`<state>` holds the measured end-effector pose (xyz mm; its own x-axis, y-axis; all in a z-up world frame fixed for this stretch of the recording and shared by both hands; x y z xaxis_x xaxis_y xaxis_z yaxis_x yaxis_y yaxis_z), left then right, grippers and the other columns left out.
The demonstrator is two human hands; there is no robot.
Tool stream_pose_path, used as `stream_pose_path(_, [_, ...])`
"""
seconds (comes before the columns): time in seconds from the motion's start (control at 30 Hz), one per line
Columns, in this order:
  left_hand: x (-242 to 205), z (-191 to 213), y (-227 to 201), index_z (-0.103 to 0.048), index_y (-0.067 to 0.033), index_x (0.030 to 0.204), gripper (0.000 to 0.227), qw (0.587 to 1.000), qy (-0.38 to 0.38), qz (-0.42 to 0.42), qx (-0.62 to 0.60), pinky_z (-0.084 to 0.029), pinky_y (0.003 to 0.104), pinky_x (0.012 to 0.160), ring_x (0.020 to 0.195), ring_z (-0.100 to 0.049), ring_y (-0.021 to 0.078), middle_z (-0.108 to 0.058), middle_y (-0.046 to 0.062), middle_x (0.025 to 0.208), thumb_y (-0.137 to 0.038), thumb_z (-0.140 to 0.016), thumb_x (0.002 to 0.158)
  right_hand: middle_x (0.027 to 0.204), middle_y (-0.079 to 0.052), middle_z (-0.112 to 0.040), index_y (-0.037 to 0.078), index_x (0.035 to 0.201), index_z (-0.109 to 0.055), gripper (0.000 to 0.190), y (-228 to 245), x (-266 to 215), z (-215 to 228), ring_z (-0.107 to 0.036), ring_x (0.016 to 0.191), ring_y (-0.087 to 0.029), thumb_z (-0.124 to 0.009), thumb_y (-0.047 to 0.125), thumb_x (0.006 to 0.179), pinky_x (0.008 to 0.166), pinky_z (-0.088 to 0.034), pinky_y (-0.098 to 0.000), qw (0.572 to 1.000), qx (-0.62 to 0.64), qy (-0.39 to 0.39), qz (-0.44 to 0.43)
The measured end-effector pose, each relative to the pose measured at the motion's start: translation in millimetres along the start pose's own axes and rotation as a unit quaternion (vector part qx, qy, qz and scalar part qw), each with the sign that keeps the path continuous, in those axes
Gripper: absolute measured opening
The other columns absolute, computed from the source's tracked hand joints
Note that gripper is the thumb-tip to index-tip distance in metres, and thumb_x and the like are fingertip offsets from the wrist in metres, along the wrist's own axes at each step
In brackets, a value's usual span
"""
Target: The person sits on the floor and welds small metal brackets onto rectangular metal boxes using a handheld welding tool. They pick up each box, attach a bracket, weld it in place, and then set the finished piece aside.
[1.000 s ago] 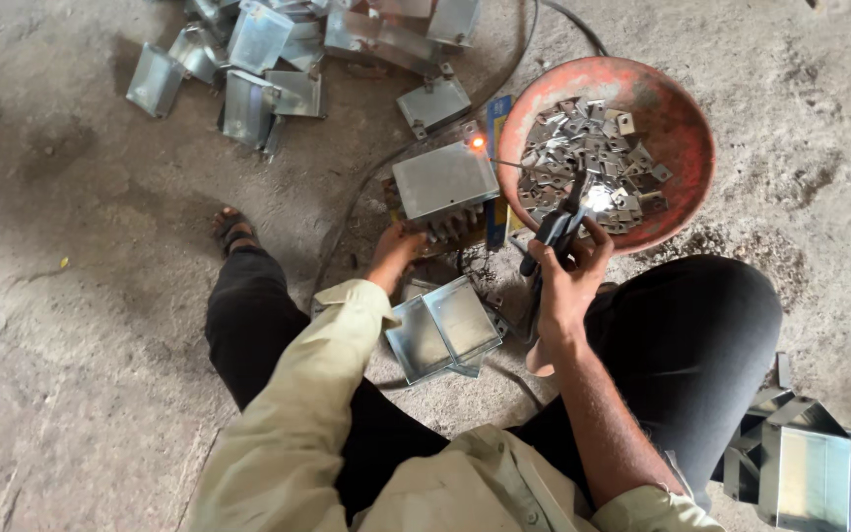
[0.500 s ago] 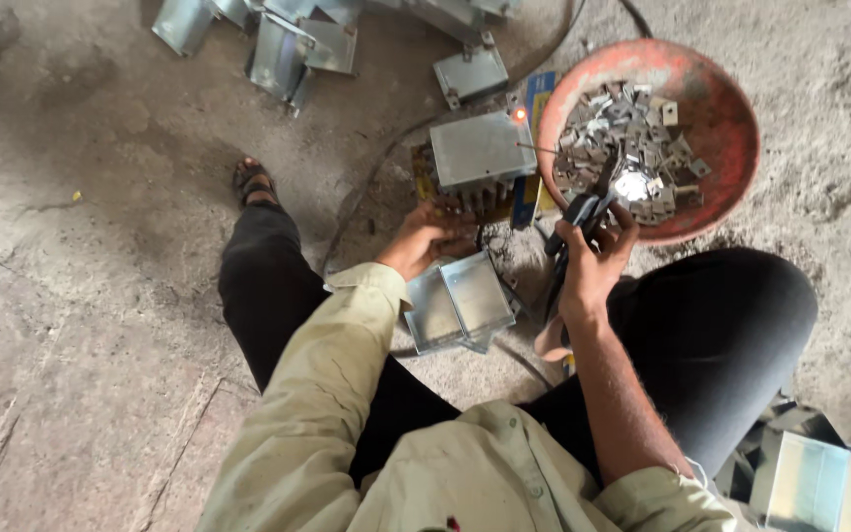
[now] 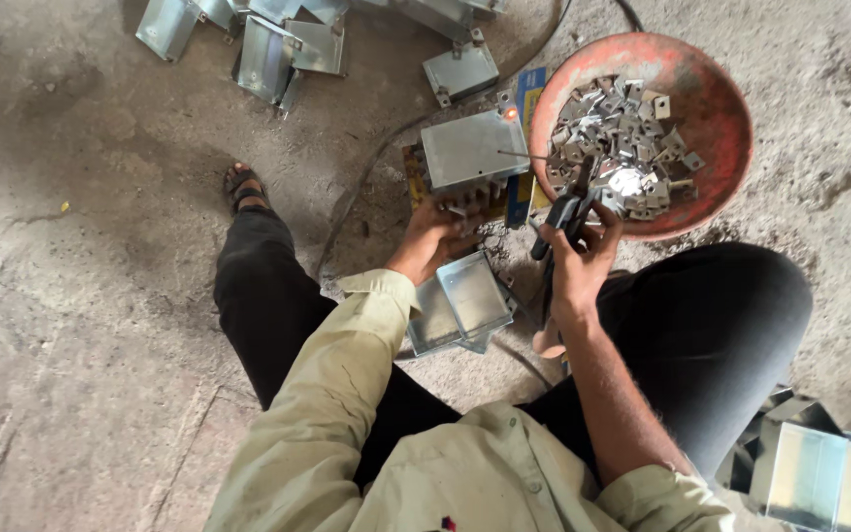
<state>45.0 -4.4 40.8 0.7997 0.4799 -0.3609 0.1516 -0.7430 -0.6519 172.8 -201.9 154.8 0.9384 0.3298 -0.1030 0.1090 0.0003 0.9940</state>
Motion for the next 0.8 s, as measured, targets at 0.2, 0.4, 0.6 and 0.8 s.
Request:
stream_pose_path(0.2, [31.5,25.2,20.4,-0.053,0.0028,0.129,0.032,0.996,-0.061,-0.034,0.050,-0.060,0.039,0.091,0.109,-0.069,0.0279,-0.066,0.015,0.120,0.005,-0.052,0.097,0.102,-0.013,-0.069,0.006,0.142,-0.044,0.068,-1.1,1.9,1.9,-0.065,0.088,-0.016,-0.080,0.006,0.084,0.074,-0.052,-0.0286,0.999,-0.022,0.011,0.023])
stream_pose_path(0.4, [73.7,70.3,39.0,-0.059,0.0106,0.112,0.016,0.975,-0.194,-0.093,0.053,-0.064,0.035,0.084,0.094,-0.071,0.0257,-0.066,0.014,0.102,-0.002,-0.059,0.103,0.105,-0.013,-0.069,0.007,0.139,-0.043,0.070,3.5,-5.4,-7.4,-0.068,0.088,-0.016,-0.079,0.006,0.079,0.069,-0.057,-0.0283,1.000,-0.008,0.017,-0.011])
stream_pose_path(0.6, [87.2,80.5,50.0,-0.065,0.0054,0.102,0.013,0.954,-0.262,-0.128,0.068,-0.065,0.036,0.070,0.076,-0.072,0.0220,-0.073,0.011,0.088,-0.006,-0.062,0.097,0.105,-0.015,-0.070,0.005,0.140,-0.044,0.073,7.9,-15.7,-16.8,-0.069,0.088,-0.019,-0.080,0.011,0.076,0.071,-0.058,-0.0310,0.997,-0.063,0.041,-0.004])
stream_pose_path(0.8, [52.7,40.0,11.8,-0.076,0.0012,0.094,0.024,0.859,-0.309,-0.129,0.389,-0.057,0.039,0.062,0.068,-0.073,0.0251,-0.076,0.016,0.078,-0.022,-0.071,0.096,0.111,-0.017,-0.064,0.004,0.141,-0.035,0.080,4.2,-28.2,-26.7,-0.068,0.094,-0.023,-0.082,0.015,0.076,0.078,-0.062,-0.0389,0.980,-0.180,0.066,0.042])
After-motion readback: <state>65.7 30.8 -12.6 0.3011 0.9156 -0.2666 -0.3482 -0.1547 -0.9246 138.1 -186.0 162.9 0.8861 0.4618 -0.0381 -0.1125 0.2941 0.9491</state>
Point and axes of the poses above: each hand's wrist, its own x-axis towards the middle knuckle, its own z-axis out of the back of the hand, y = z × x, the point moved 3 cm from there along x, towards the middle knuckle
